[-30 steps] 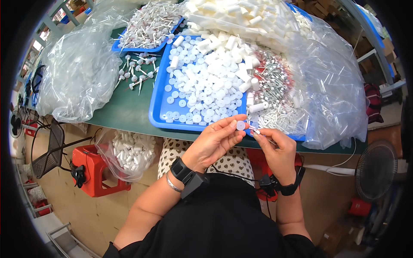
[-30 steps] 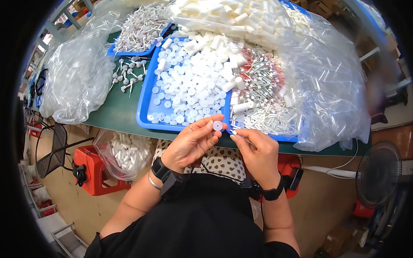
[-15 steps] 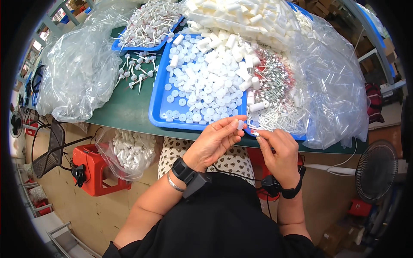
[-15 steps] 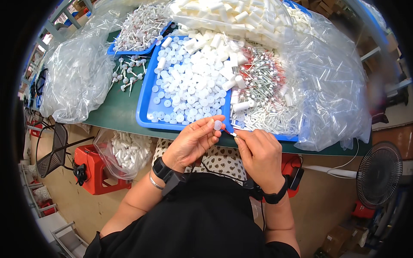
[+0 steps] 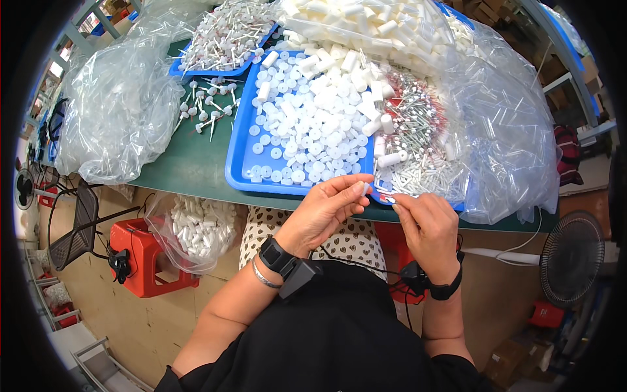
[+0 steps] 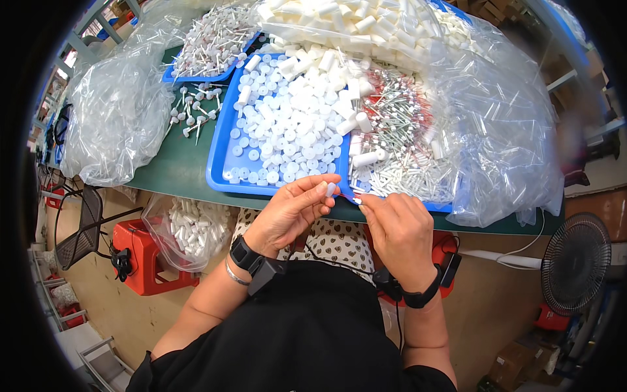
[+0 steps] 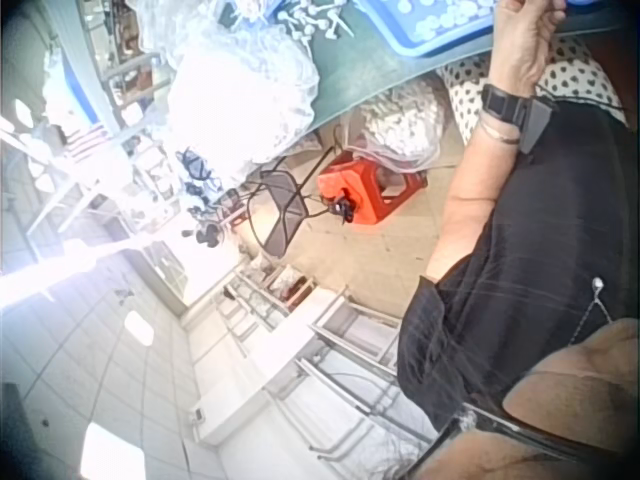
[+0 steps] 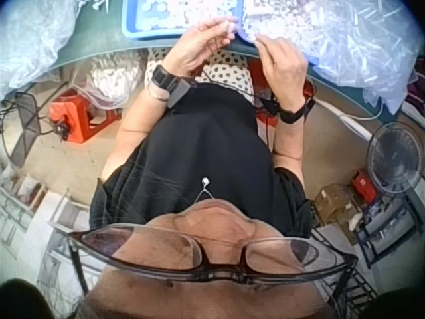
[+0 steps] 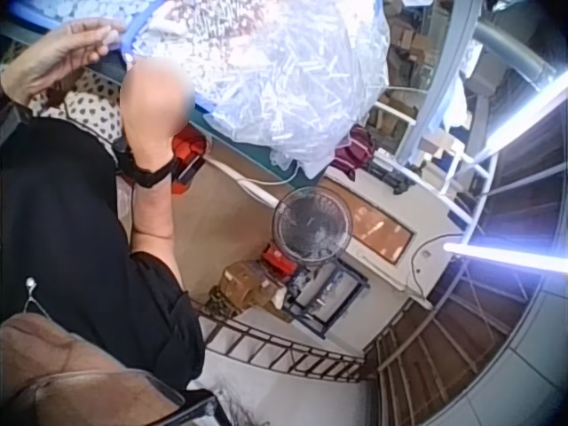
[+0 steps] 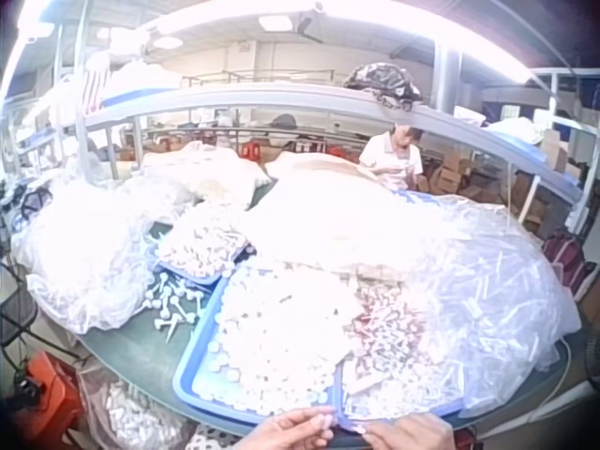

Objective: The person sits at a workbench and repeatedly picks up small white plastic caps and metal pins from blue trays. They insert the pins into the caps by hand and place the assembled units into a pile on the table.

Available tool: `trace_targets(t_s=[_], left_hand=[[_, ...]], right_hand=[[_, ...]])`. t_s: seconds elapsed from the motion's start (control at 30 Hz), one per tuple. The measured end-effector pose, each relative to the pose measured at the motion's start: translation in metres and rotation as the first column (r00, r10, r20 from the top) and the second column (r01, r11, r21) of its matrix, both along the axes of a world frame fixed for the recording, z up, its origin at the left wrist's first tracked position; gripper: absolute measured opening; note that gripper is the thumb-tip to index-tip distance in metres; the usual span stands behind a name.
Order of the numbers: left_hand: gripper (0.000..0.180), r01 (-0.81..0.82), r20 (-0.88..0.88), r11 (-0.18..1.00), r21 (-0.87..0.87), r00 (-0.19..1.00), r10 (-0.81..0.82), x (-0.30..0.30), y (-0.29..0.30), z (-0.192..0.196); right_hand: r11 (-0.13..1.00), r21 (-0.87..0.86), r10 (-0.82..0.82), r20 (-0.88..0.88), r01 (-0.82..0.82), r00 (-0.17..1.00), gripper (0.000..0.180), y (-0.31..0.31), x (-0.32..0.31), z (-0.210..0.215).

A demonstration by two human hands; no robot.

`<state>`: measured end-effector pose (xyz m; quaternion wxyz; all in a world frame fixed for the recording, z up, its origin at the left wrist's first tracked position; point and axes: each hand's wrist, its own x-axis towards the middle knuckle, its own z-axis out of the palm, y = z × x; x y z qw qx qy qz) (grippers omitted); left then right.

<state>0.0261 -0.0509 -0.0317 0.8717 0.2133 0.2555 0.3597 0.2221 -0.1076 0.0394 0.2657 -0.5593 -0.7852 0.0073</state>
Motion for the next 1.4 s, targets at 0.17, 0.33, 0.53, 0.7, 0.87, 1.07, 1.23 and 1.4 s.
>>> trace_targets(t_s=[0.17, 0.33, 0.53, 0.7, 0.87, 1.07, 1.23, 1.4], left_hand=[[0.035, 0.047, 0.005, 0.999, 0.005, 0.999, -0.047, -0.002, 0.001, -0.003], [0.035, 0.062, 0.026, 0.998, 0.001, 0.998, -0.062, -0.002, 0.001, -0.003], [0.033, 0.075, 0.035, 0.996, -0.045, 0.997, -0.074, 0.006, -0.006, -0.002], [0.031, 0.102, 0.164, 0.99, -0.093, 0.983, -0.086, 0.016, -0.014, -0.014], [0.029, 0.107, 0.186, 0.989, -0.098, 0.979, -0.088, 0.018, -0.017, -0.018], [0.028, 0.109, 0.105, 0.988, -0.11, 0.99, -0.098, 0.018, -0.013, -0.019], [0.029, 0.006, -0.014, 0.998, -0.063, 1.0, -0.007, 0.01, -0.008, -0.01], [0.029, -0.11, -0.038, 0.993, -0.032, 0.993, 0.109, 0.002, 0.0, 0.002]], right_hand=[[1.0, -0.004, -0.013, -0.008, 0.013, 1.0, 0.01, 0.0, 0.0, 0.0], [1.0, -0.011, -0.019, -0.043, 0.018, 0.999, 0.009, -0.002, 0.001, -0.005], [0.999, 0.039, 0.035, -0.051, -0.033, 0.998, 0.008, -0.001, -0.007, -0.007], [0.969, -0.243, -0.141, -0.423, 0.038, 0.895, 0.008, -0.006, -0.015, -0.022], [0.998, -0.04, -0.06, -0.255, 0.052, 0.965, 0.005, -0.004, -0.021, -0.033], [0.994, -0.114, -0.041, -0.349, 0.002, 0.936, 0.007, 0.0, -0.016, -0.04], [0.973, -0.23, -0.086, -0.429, -0.017, 0.899, 0.015, 0.007, -0.005, -0.035], [0.982, 0.087, -0.176, 0.129, 0.166, 0.976, 0.007, 0.039, 0.028, -0.035]])
